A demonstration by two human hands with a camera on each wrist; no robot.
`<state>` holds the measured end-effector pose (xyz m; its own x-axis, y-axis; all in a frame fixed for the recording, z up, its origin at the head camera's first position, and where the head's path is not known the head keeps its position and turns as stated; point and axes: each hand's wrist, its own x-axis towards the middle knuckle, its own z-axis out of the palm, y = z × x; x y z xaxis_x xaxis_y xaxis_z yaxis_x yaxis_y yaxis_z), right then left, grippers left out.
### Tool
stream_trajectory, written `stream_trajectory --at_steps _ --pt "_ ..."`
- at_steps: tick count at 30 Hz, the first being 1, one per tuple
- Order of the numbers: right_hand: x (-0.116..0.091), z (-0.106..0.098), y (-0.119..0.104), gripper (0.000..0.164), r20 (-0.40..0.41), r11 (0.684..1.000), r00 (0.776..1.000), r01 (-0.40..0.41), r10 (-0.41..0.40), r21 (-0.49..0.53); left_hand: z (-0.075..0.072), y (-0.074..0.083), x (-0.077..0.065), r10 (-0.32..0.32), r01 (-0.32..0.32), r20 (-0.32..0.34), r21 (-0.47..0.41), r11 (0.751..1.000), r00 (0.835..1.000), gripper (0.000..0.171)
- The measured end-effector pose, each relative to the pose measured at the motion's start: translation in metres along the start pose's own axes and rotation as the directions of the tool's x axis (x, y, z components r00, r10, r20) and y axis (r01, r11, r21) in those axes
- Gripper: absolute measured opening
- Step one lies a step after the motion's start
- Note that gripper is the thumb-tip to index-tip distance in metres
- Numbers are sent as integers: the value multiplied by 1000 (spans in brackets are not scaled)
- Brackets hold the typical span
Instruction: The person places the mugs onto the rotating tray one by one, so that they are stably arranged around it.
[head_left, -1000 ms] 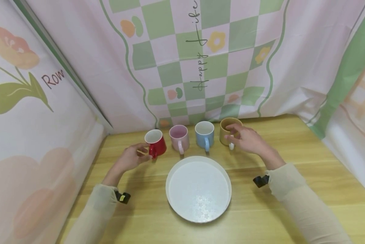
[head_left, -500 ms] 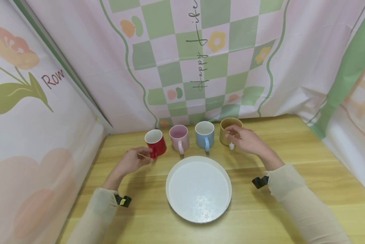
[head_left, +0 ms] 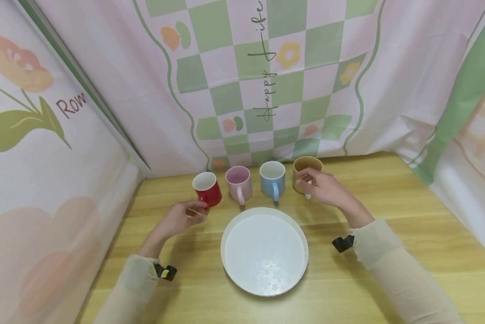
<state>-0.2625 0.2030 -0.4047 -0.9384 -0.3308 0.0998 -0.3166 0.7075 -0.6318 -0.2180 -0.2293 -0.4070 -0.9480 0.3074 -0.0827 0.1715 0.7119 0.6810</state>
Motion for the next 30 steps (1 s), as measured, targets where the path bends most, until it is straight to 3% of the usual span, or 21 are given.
stream_trajectory --at_steps 12,30 --pt "2 5 -4 39 22 994 999 -35 33 102 9 -3 -3 25 -25 32 1 1000 999 37" --pt "5 17 -4 43 30 985 996 -84 81 153 21 -7 -8 74 -72 49 -34 997 996 34"
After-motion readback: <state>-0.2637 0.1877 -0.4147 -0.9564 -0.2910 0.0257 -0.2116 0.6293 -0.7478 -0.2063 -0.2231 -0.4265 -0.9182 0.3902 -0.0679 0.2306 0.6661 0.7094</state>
